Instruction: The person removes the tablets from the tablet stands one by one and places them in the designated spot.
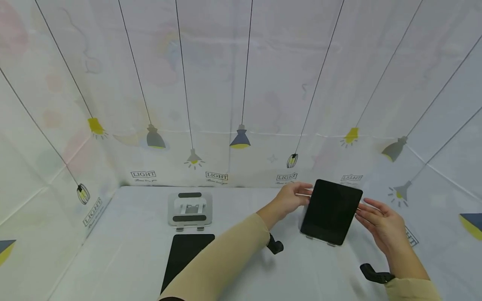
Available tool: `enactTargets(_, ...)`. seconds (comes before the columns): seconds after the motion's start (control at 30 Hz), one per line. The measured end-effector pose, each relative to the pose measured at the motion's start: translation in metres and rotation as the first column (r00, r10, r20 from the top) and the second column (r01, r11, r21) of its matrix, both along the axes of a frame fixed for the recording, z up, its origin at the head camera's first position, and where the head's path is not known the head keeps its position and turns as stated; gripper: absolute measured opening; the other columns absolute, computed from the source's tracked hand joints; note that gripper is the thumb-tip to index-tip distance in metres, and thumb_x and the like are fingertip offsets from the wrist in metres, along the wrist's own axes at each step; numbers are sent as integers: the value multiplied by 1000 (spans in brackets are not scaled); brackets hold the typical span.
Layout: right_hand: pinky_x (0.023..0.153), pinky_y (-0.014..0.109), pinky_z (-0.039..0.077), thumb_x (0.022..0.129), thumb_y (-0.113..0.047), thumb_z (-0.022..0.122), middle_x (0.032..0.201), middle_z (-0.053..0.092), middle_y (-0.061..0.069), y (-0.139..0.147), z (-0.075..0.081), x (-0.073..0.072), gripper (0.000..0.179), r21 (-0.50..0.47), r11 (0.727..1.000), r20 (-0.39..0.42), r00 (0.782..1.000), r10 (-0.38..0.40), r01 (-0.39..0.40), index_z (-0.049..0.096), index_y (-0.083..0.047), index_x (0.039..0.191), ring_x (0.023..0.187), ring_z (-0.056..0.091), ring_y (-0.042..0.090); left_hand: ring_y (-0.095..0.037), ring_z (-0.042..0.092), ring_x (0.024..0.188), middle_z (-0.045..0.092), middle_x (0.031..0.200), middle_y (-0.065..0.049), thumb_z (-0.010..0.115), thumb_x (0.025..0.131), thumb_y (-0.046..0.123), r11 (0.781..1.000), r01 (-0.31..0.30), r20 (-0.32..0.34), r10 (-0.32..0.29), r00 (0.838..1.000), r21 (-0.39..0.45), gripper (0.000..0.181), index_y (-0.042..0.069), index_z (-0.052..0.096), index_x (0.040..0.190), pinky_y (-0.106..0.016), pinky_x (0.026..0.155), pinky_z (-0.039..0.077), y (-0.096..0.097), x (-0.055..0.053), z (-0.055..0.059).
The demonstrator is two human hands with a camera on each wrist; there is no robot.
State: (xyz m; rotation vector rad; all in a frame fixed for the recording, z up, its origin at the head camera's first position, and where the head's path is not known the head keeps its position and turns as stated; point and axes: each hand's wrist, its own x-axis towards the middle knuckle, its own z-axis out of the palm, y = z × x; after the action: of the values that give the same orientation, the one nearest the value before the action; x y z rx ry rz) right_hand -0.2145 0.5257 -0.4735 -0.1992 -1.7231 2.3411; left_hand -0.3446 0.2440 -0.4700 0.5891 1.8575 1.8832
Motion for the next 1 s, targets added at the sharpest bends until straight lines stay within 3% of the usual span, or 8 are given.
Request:
enactTargets(0.23, 82, 33, 69, 102, 6, 67, 106, 80, -2, -4, 1, -1, 34, 8, 1000, 5, 1000, -14, 14, 73, -14, 129, 95, 80, 16, -12, 74, 104, 77, 119, 2, 74, 96, -5, 999, -45, 19, 45, 999, 19, 43, 21, 76, 129, -39, 102, 64, 2, 2, -1)
enactTargets(0.4, 79, 32, 69, 101, 5, 69, 103, 78, -4, -7, 2, -1, 30, 36, 998, 12, 999, -45, 44, 76, -13, 124, 92, 78, 13, -12, 75, 100, 76, 117, 2, 76, 95, -4, 996, -66, 26, 65, 998, 55, 41, 22, 77, 127, -40, 99, 65, 4, 6, 0)
enactTargets(0.63, 77, 30, 68, 97, 6, 75, 98, 77, -6, -15, 7, 1, 26, 80, 992, 35, 995, -97, 94, 79, -12, 115, 91, 78, 11, -12, 74, 94, 74, 108, 4, 77, 96, -1, 994, -101, 34, 100, 994, 35, 36, 25, 78, 121, -40, 95, 66, 3, 13, 6)
enactTargets(1.0, 74, 29, 67, 94, 9, 76, 90, 75, -6, -26, 12, 10, 24, 95, 987, 47, 989, -138, 133, 81, -13, 103, 86, 77, 11, -9, 73, 88, 77, 97, 7, 80, 94, 1, 993, -115, 30, 114, 993, 40, 20, 18, 82, 104, -43, 89, 68, 4, 19, 6)
